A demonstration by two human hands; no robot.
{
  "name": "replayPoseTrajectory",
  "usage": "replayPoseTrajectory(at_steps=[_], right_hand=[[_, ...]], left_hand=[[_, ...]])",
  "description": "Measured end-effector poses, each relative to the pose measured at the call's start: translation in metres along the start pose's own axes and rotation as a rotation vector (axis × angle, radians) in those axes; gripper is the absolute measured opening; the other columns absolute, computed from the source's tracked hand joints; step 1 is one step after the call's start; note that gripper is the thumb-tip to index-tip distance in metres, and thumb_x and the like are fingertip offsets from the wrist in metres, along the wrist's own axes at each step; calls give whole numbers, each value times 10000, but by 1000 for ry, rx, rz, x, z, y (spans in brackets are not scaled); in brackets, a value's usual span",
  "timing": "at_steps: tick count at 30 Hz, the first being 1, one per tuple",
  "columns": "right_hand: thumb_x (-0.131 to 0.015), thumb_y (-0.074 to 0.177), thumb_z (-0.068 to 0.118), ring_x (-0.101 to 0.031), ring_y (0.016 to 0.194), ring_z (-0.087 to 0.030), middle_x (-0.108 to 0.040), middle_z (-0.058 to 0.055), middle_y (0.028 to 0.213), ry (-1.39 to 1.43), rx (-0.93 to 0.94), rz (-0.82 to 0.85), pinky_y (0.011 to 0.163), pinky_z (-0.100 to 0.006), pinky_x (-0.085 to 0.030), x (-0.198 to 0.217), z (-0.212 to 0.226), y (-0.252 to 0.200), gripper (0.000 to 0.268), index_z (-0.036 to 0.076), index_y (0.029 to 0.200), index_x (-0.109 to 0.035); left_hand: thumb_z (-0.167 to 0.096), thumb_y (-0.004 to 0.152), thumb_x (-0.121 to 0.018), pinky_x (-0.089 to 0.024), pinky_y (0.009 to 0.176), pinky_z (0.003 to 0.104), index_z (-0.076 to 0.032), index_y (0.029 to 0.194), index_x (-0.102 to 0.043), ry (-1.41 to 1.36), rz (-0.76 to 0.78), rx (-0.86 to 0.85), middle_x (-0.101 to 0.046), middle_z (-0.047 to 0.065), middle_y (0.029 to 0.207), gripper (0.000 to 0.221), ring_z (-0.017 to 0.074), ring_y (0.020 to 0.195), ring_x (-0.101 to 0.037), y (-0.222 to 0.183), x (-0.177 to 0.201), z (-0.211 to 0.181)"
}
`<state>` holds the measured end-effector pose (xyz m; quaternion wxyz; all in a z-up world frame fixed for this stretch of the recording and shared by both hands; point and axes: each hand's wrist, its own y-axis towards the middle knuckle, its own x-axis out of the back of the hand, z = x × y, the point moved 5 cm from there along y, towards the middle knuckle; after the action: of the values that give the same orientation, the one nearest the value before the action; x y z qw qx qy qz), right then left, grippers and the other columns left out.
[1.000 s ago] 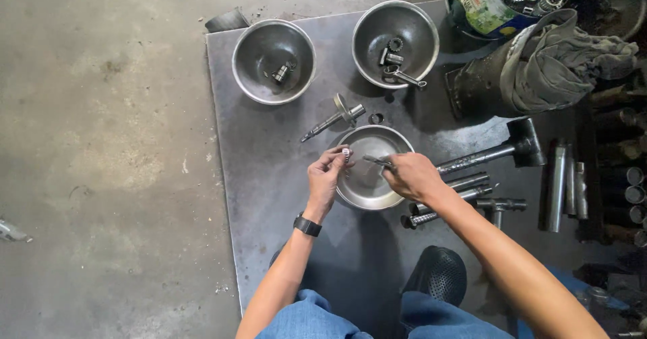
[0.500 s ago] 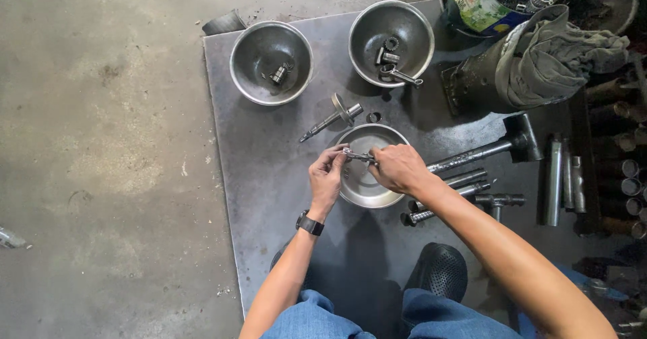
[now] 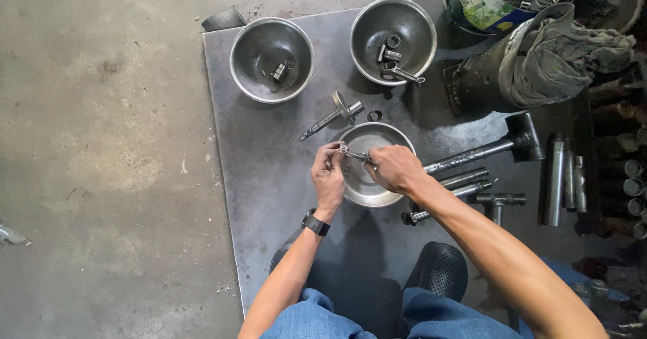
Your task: Inspecting and cleaning crankshaft bearings and components.
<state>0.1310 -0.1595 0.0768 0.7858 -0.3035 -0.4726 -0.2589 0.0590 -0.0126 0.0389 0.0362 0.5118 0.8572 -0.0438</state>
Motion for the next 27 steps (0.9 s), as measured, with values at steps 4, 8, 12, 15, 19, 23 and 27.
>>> replayPoseTrajectory(at_steps=[4,8,12,15,19,23,27], right_hand=[[-666,918,327,-699,694,-370,-687,-190,737,-14,-67,98,667,-485,-555,-2,-1,1,320,9,895,-639],[-684,887,301,-694,689,-380,-688,-192,745,25,10,-28,648,-483,-552,4,4,1,304,3,857,-635],[-698,888,298,-693,673,-376,-679,-200,721,18,-58,25,647,-475,-554,4,4,2,305,4,844,-632],[-697,872,271,-691,671,-377,-675,-195,730,32,-2,-55,639,-470,-554,2,5,1,287,-6,848,-624],[-695,869,253,-690,675,-379,-676,-191,751,33,36,-105,634,-472,-553,4,9,0,275,-10,834,-620],[-692,885,245,-692,708,-380,-683,-192,786,25,-45,-57,663,-474,-554,1,5,-4,256,1,864,-616],[-677,859,160,-690,795,-390,-685,-204,875,82,-67,-240,706,-492,-552,15,-7,-11,200,-4,955,-617]], left_hand=[[-120,1031,-644,-530,800,230,5,975,-642,-20,-1,4,-723,60,1155,137,74,917,-640,-1,-2,-5],[-112,1026,-654,-498,766,227,6,968,-644,29,-53,11,-716,57,1126,131,75,881,-606,0,0,-2],[-111,1019,-665,-506,788,228,5,956,-650,6,-57,-35,-686,49,1121,133,73,915,-617,-1,-1,-4],[-123,1010,-672,-470,734,237,9,945,-668,91,-111,26,-704,56,1106,147,81,847,-574,-1,2,-6],[-140,1013,-684,-459,709,245,10,954,-673,146,-132,38,-693,67,1081,161,95,808,-545,-2,2,-3],[-139,1016,-685,-501,783,250,12,964,-680,79,-97,26,-682,78,1147,160,102,919,-618,-5,-2,-6],[-145,1002,-675,-596,903,291,16,1066,-703,-286,-141,250,-689,95,1170,176,160,1005,-669,3,-7,6]])
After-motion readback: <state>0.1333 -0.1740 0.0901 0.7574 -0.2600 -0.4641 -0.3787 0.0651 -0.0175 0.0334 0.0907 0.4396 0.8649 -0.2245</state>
